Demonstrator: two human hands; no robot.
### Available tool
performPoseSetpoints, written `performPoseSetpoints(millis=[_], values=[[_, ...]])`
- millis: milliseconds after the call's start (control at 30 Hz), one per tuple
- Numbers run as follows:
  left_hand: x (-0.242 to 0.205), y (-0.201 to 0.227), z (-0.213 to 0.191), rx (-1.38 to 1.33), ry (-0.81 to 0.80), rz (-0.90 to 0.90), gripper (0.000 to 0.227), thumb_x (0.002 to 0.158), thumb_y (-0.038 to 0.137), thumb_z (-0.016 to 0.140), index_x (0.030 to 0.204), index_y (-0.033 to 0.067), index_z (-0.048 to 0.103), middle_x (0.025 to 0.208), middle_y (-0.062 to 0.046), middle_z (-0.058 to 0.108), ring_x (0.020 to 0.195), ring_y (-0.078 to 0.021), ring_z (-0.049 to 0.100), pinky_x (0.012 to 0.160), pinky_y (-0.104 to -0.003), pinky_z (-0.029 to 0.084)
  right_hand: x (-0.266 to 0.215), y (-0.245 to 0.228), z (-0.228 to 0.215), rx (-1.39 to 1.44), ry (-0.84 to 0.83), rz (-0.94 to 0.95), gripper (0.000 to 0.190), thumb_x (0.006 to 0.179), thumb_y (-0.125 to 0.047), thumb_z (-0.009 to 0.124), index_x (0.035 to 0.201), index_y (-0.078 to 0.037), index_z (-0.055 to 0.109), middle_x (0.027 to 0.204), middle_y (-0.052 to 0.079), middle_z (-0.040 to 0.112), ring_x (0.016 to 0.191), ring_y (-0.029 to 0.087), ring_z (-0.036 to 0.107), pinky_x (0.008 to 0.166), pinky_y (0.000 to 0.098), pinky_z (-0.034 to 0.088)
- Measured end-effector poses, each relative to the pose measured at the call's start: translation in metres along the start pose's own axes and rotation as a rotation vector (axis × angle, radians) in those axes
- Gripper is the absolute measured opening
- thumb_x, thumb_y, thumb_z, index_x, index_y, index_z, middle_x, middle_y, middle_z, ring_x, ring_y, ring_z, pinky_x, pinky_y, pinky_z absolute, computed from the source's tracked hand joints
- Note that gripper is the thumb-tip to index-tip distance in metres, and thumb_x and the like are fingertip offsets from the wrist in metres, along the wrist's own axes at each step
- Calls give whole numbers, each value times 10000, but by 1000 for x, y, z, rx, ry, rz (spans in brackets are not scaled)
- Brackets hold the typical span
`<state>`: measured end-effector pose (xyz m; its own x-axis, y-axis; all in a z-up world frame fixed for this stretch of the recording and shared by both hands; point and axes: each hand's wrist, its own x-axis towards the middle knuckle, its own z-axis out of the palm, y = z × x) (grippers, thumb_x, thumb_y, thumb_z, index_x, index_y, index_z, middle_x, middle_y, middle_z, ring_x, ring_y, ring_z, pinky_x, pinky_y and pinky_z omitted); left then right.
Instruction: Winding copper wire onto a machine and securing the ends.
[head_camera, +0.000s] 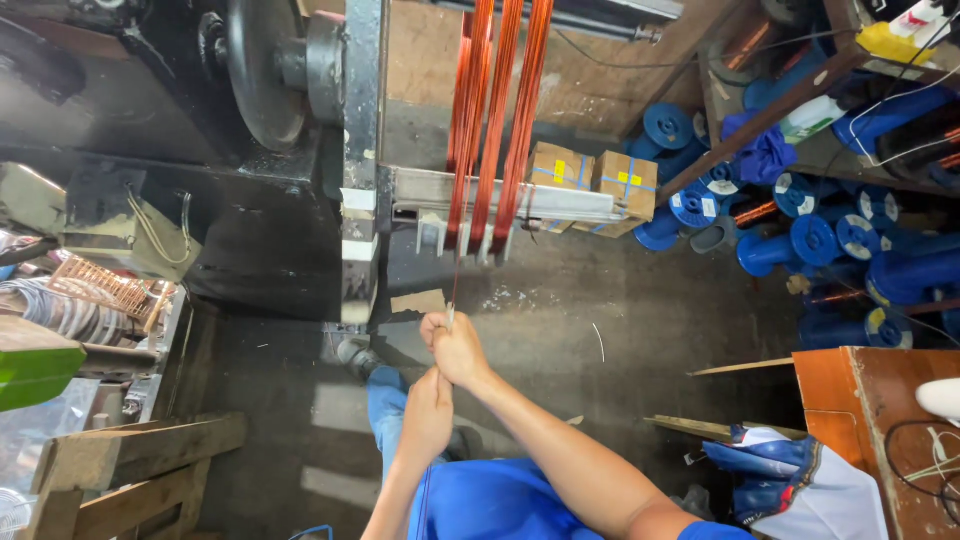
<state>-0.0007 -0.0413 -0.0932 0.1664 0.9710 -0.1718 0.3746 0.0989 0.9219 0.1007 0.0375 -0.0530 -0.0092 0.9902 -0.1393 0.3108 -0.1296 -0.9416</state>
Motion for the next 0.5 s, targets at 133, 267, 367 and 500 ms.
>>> performPoseSetpoints(millis=[133,267,367,500], values=[[19,1,6,2,28,51,318,1091,173,400,876,50,600,843,-202,731,785,-398,645,750,-518,439,13,-5,-8,-22,40,11,167,705,-86,402,598,-145,514,578,-7,530,608,151,504,599,363,411],[16,48,-14,-33,47,46,299,1076,148,403,813,59,516,711,-148,619,666,-316,535,677,-498,391,11,-50,-21,-12,72,-84,167,719,-63,396,604,-142,489,586,-15,521,605,130,485,591,346,390],[15,72,-22,-39,45,40,295,1068,142,397,799,63,489,681,-128,576,645,-298,492,660,-492,376,6,-84,-30,35,60,-86,172,730,-49,388,612,-143,470,578,-17,487,589,119,439,569,328,362],[13,73,-22,-39,61,75,299,1071,143,399,798,67,493,682,-129,585,643,-310,494,659,-497,373,4,-91,-32,29,58,-133,150,706,-56,377,599,-140,440,584,-18,475,589,116,411,571,322,346]])
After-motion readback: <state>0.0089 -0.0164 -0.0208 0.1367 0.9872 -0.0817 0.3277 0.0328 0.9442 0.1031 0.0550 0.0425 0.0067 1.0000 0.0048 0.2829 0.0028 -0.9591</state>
